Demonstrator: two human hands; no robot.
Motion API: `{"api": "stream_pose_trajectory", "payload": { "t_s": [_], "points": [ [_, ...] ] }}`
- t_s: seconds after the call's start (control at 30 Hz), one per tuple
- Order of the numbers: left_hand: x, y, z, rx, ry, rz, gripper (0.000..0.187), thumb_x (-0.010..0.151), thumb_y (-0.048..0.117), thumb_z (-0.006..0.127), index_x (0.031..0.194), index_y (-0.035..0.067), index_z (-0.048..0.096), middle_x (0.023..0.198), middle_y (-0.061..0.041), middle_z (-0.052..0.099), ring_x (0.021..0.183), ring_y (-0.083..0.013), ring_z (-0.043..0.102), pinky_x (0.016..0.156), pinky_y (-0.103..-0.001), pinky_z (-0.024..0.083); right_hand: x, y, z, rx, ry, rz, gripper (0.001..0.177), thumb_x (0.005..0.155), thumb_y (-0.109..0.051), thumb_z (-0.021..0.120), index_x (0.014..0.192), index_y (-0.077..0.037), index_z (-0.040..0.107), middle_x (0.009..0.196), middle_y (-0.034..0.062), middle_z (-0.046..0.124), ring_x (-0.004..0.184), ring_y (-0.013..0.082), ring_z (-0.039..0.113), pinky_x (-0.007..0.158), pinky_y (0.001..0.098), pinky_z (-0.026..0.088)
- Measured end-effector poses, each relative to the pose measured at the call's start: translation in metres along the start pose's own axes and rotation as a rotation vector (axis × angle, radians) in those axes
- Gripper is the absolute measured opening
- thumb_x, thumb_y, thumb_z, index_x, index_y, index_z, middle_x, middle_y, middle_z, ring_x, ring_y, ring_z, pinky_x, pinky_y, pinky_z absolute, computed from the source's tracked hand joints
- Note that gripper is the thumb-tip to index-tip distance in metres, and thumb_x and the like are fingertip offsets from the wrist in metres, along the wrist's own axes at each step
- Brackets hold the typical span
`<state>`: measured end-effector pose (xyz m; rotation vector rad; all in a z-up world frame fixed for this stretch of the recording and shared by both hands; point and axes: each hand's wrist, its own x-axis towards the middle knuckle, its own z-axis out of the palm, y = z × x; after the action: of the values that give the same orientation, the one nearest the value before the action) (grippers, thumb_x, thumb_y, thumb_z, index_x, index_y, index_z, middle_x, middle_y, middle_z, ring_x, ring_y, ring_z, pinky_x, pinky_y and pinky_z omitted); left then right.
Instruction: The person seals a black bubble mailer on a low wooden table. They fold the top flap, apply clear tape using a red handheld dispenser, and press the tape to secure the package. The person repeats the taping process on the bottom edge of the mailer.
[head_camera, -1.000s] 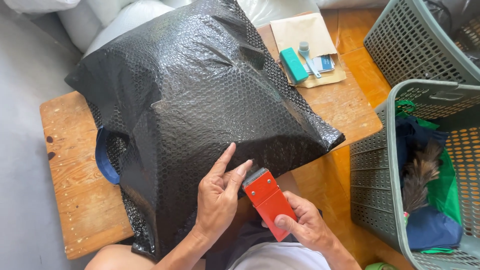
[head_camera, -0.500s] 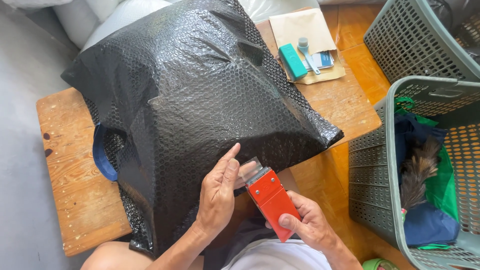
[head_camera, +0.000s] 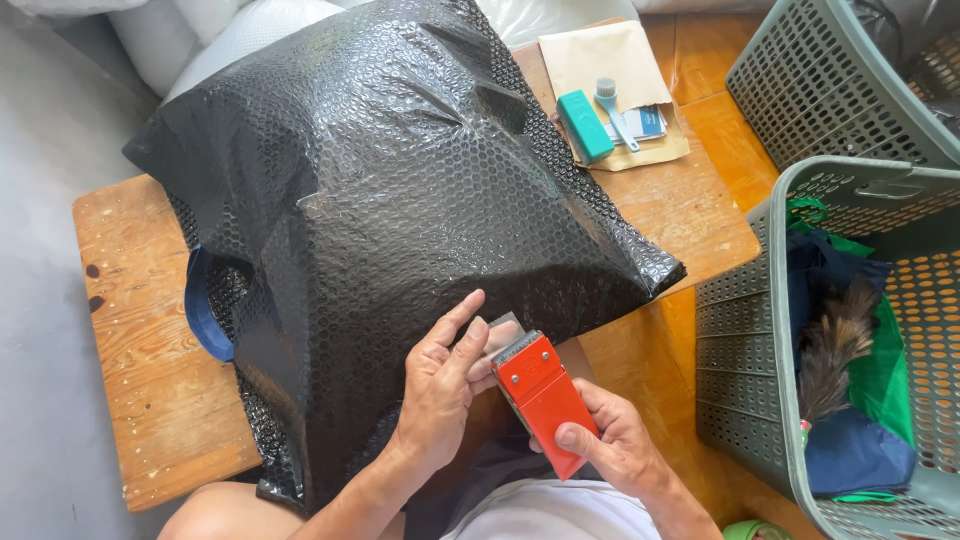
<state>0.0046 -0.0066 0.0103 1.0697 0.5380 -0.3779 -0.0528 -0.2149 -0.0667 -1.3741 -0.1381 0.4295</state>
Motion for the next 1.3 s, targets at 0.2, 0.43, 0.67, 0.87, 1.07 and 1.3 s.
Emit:
{"api": "stream_pose_trajectory", "payload": {
  "t_s": [0.2, 0.43, 0.67, 0.87, 1.07, 1.3],
  "points": [
    [0.002, 0.002, -0.001, -0.039, 0.023, -0.029, 0.071, 0.083, 0.03, 0.065, 0.15, 0.011, 0.054, 0.128, -0.027, 0.075, 0.086, -0.024, 0.075, 0.084, -0.04, 0.061, 0.003, -0.002, 0.0, -0.035, -0.022, -0.027, 0.047, 0.091, -0.04, 0.072, 0.115, 0.0, 0.07, 0.097, 0.0108, 0.071, 0.074, 0.0273, 0.083, 0.063, 0.0339, 0.067],
    [0.006, -0.002, -0.003, 0.056, 0.047, 0.038, 0.077, 0.076, 0.019, 0.078, 0.149, 0.004, 0.055, 0.1, -0.019, 0.082, 0.085, -0.0184, 0.075, 0.079, -0.034, 0.062, 0.005, -0.003, 0.002, -0.023, -0.04, -0.019, 0.046, 0.092, -0.039, 0.071, 0.113, 0.001, 0.071, 0.099, 0.0111, 0.073, 0.076, 0.0253, 0.08, 0.066, 0.0338, 0.066],
    [0.003, -0.006, -0.003, 0.148, 0.091, 0.186, 0.06, 0.082, 0.015, 0.075, 0.139, 0.0, 0.061, 0.104, -0.019, 0.084, 0.095, -0.0193, 0.08, 0.092, -0.03, 0.062, 0.003, 0.0, 0.006, -0.078, -0.028, 0.004, 0.045, 0.091, -0.041, 0.071, 0.111, 0.0, 0.071, 0.089, 0.0095, 0.075, 0.074, 0.0199, 0.078, 0.062, 0.0311, 0.063],
    [0.0, -0.004, -0.004, 0.073, 0.118, 0.198, 0.062, 0.082, 0.01, 0.075, 0.14, -0.003, 0.06, 0.097, -0.022, 0.083, 0.087, -0.0189, 0.078, 0.088, -0.03, 0.062, 0.003, -0.01, 0.015, -0.135, -0.072, 0.014, 0.04, 0.091, -0.041, 0.071, 0.106, -0.004, 0.069, 0.088, 0.0067, 0.077, 0.072, 0.0142, 0.071, 0.066, 0.0283, 0.058],
    [-0.005, -0.002, -0.006, 0.052, 0.123, 0.156, 0.065, 0.079, 0.011, 0.076, 0.14, -0.006, 0.061, 0.095, -0.022, 0.083, 0.089, -0.0196, 0.078, 0.092, -0.031, 0.06, -0.002, -0.017, 0.022, -0.43, 0.052, 0.071, 0.046, 0.066, -0.031, 0.096, 0.099, -0.013, 0.07, 0.073, -0.0039, 0.065, 0.06, 0.0098, 0.054, 0.06, 0.0247, 0.047],
    [-0.004, -0.001, -0.01, 0.065, 0.075, 0.187, 0.066, 0.078, 0.012, 0.077, 0.139, -0.009, 0.061, 0.096, -0.021, 0.083, 0.09, -0.0173, 0.076, 0.095, -0.03, 0.057, -0.009, -0.013, 0.03, -0.482, 0.096, 0.025, 0.041, 0.069, -0.033, 0.089, 0.102, -0.014, 0.074, 0.073, -0.004, 0.064, 0.057, 0.0105, 0.055, 0.057, 0.025, 0.046]
  ]
}}
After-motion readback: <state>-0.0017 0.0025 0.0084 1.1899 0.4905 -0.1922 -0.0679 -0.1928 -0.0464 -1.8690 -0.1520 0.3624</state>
